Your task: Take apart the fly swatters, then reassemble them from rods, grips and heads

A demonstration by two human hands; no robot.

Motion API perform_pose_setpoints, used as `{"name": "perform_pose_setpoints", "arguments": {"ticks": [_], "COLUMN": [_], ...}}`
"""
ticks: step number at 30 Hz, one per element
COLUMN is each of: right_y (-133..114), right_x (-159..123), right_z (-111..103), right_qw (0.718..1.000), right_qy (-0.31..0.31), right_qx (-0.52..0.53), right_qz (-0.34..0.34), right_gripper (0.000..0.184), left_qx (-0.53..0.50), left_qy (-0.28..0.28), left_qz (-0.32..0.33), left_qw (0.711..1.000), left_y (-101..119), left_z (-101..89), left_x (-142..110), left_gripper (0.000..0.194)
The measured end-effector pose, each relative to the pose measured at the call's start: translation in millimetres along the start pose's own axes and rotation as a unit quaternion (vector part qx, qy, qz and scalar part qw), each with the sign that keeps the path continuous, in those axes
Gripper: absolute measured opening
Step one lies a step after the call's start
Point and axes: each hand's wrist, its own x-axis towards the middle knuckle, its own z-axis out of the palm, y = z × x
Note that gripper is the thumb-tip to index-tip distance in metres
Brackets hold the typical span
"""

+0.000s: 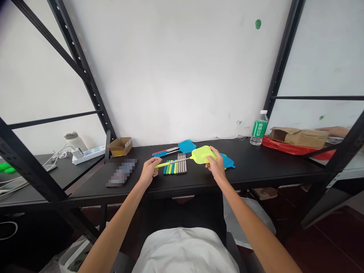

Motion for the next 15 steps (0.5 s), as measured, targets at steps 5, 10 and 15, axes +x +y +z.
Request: {"name": "perform_pose_setpoints", "arguments": {"ticks": [5, 10, 15], "right_y": [2.3, 2.5, 0.2], "right_x": [0.5, 1.3, 1.9], "right_z": [-1.2, -1.9, -1.2], "right_qw": [0.999, 0.997, 0.994], "right_qy": [-0.030, -0.065, -0.101], "right_qx": [0.019, 0.025, 0.024], "right_qz": [0.008, 0.020, 0.029], "right_gripper": [0.078, 0.080, 0.077], "left_qx": [-0.060, -0.144, -0.235], "left_qy": [0.050, 0.096, 0.128], "left_qz": [0.006, 0.004, -0.014], "left_qw": [0.997, 0.985, 0.964], "left_y": [3.4, 5.5, 7.2], "left_z": [0.9, -1.3, -4.9], "left_x": [-2.2, -1.5, 3.3], "left_gripper": [0.025, 0.031, 0.028]}}
